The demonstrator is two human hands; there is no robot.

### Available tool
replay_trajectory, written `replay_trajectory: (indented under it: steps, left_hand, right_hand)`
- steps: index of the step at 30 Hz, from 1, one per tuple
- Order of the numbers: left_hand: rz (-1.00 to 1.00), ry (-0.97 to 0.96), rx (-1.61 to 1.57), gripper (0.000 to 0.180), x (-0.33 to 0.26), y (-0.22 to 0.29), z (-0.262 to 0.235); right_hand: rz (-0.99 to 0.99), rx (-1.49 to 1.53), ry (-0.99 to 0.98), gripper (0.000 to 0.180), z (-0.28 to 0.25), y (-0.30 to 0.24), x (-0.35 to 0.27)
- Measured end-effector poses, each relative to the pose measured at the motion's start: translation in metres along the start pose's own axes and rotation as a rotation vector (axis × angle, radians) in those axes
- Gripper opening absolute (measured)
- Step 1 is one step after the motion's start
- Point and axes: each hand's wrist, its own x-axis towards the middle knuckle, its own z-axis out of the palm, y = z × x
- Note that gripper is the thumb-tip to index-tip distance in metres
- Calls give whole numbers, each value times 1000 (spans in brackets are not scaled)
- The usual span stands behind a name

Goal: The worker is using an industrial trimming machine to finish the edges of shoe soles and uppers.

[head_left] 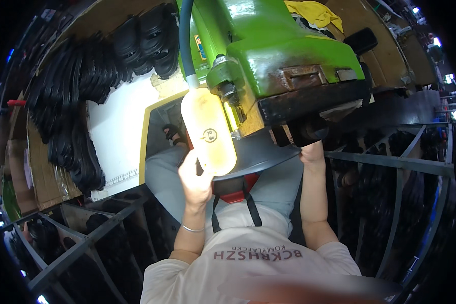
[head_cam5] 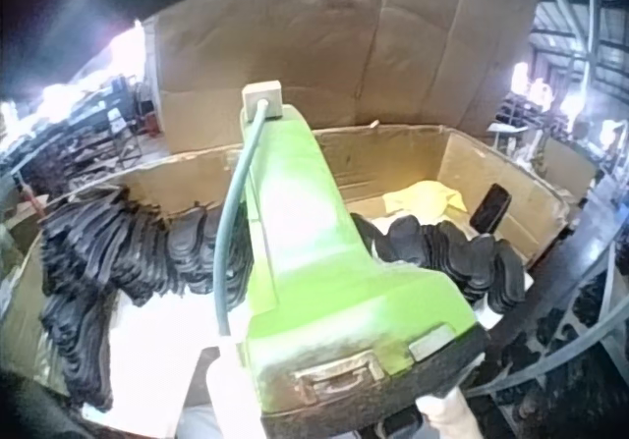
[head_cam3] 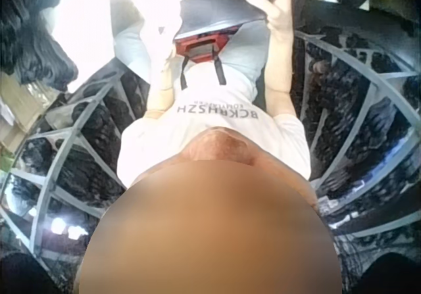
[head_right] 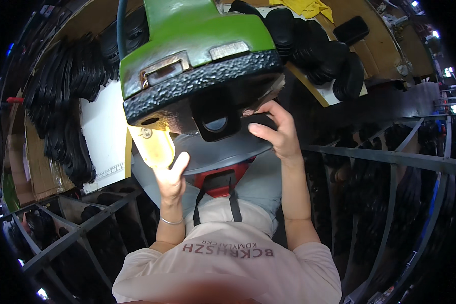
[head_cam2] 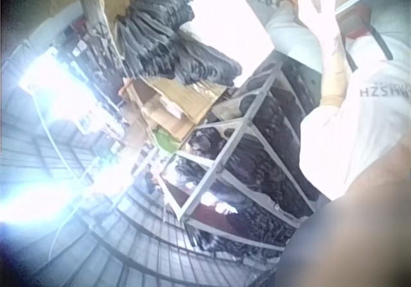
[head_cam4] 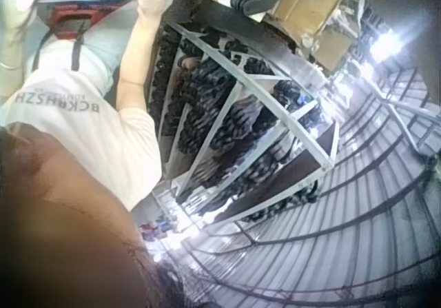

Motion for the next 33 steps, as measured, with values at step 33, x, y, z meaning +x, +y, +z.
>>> replay_trajectory:
  steps: [33]
  left_hand:
    - [-84,-157,197,10,3,-25,53]
  right_hand:
    - [481,275,-46,20,22,107,-143]
